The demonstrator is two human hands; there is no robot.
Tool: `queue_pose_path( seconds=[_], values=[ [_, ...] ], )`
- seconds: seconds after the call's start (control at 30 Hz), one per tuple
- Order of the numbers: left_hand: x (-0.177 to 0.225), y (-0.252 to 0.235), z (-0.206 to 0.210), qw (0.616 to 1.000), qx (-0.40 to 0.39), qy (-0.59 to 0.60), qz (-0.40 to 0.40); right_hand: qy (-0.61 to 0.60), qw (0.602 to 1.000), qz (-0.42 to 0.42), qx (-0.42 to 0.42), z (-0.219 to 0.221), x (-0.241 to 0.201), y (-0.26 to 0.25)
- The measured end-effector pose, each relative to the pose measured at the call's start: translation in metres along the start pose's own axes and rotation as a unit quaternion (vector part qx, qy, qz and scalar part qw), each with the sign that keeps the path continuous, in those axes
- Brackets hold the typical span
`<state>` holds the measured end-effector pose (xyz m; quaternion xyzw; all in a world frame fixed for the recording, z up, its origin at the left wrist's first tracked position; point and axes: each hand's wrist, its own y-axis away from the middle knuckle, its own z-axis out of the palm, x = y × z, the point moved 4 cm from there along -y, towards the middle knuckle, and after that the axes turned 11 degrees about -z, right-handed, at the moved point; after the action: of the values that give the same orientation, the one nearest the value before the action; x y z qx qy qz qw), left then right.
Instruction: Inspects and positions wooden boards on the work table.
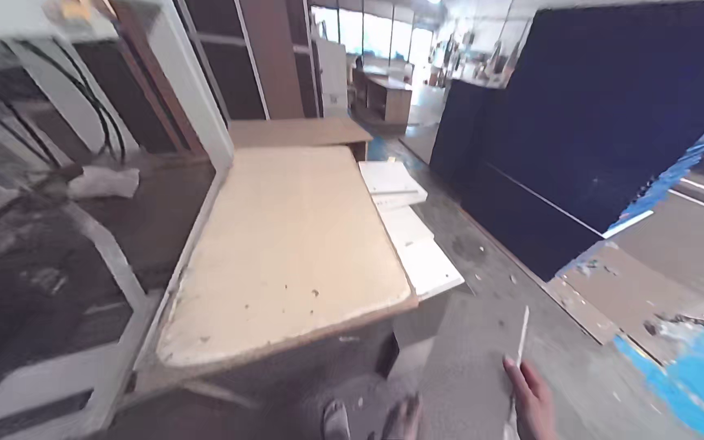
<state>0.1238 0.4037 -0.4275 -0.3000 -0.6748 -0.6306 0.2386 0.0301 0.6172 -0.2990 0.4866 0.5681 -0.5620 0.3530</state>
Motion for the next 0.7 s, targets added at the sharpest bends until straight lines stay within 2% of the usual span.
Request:
queue_pose_path(
  seconds=[0.1,0.17,0.2,0.27,0.33,0.37,0.43,0.47,0.5,0.53,0.57,0.6,0.67,0.7],
  values=[
    [0.002,-0.001,-0.021,0.979,0.148,0.075,0.117,-0.122,0.973,-0.138,-0.137,0.036,-0.033,0.005],
    [0.011,0.008,-0.043,0.946,0.234,0.143,0.171,-0.19,0.958,-0.109,-0.187,0.061,-0.033,0.017],
    [0.014,0.013,-0.054,0.929,0.265,0.175,0.192,-0.204,0.962,-0.042,-0.174,0.071,-0.03,0.027],
    [0.015,0.025,-0.074,0.897,0.305,0.225,0.226,-0.149,0.967,0.153,-0.139,0.083,-0.032,0.053],
    [0.018,0.038,-0.091,0.865,0.343,0.269,0.25,-0.076,0.932,0.343,-0.093,0.1,-0.043,0.059],
    [0.019,0.046,-0.097,0.852,0.367,0.288,0.238,-0.092,0.916,0.376,-0.102,0.102,-0.035,0.063],
    [0.017,0.065,-0.108,0.836,0.402,0.321,0.189,-0.248,0.912,0.291,-0.148,0.1,0.01,0.075],
    [0.012,0.073,-0.111,0.83,0.418,0.33,0.169,-0.337,0.883,0.281,-0.167,0.107,0.026,0.073],
    [0.006,0.08,-0.115,0.824,0.432,0.333,0.153,-0.392,0.849,0.275,-0.223,0.115,0.031,0.067],
    [0.0,0.085,-0.119,0.818,0.444,0.335,0.148,-0.389,0.84,0.275,-0.259,0.121,0.033,0.061],
    [-0.006,0.089,-0.122,0.814,0.451,0.335,0.144,-0.35,0.852,0.262,-0.287,0.124,0.035,0.057],
    [-0.011,0.092,-0.125,0.813,0.455,0.334,0.139,-0.292,0.87,0.226,-0.326,0.126,0.037,0.054],
    [-0.022,0.095,-0.128,0.814,0.462,0.332,0.116,-0.19,0.881,0.142,-0.41,0.137,0.036,0.052],
    [-0.026,0.096,-0.128,0.816,0.463,0.331,0.099,-0.151,0.884,0.128,-0.423,0.145,0.034,0.053]
  ],
)
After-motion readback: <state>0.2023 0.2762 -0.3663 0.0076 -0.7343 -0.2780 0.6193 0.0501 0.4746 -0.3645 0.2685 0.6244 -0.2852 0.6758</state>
